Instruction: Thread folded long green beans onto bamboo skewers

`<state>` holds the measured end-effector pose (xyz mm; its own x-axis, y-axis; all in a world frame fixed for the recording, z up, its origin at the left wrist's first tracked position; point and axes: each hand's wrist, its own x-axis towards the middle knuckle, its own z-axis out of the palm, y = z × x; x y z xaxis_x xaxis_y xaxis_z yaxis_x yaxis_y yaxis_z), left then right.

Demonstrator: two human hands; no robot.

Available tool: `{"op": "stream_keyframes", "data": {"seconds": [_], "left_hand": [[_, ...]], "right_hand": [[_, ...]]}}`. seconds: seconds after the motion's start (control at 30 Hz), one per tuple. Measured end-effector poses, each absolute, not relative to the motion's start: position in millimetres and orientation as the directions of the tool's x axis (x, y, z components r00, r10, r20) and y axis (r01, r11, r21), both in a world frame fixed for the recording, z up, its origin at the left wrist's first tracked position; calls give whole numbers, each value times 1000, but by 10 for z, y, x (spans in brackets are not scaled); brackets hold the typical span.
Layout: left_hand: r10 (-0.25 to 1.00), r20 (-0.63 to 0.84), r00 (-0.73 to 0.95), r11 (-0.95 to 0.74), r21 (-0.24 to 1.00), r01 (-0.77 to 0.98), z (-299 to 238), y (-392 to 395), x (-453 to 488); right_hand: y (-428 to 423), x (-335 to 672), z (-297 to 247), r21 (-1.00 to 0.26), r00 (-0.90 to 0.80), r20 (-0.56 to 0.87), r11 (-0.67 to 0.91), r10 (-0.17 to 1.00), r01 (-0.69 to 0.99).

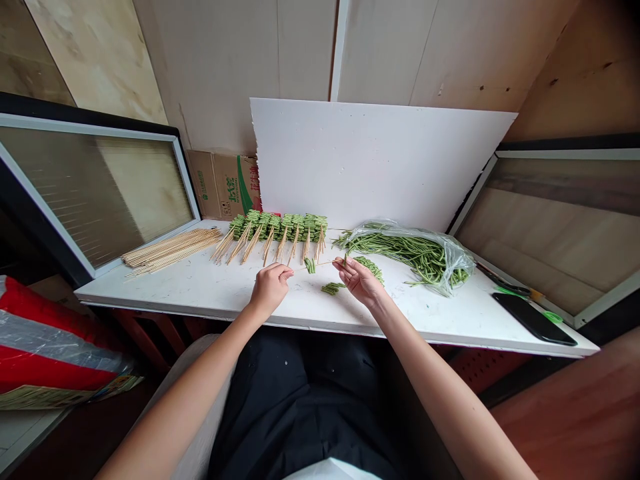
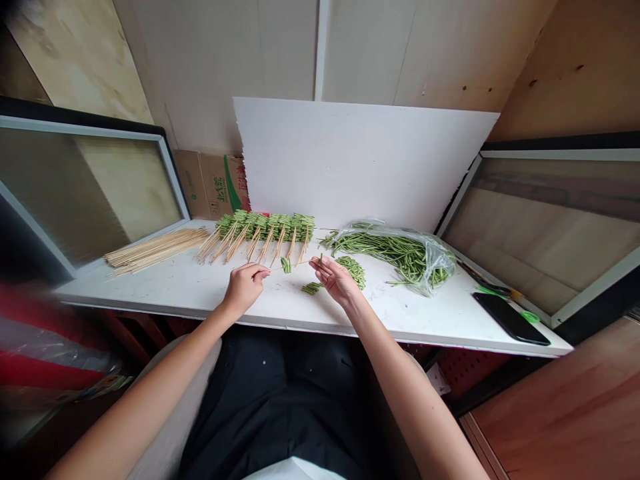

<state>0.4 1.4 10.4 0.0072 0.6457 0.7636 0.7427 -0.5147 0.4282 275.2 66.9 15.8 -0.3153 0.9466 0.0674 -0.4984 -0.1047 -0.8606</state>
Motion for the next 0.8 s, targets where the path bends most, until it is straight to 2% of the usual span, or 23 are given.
{"op": "stream_keyframes", "data": {"seconds": [0.8], "left_hand": [[610,788,83,-497,299,815,122,1,-71]], "right_hand": [[625,2721,152,-914,-243,139,29,960,-405]]}}
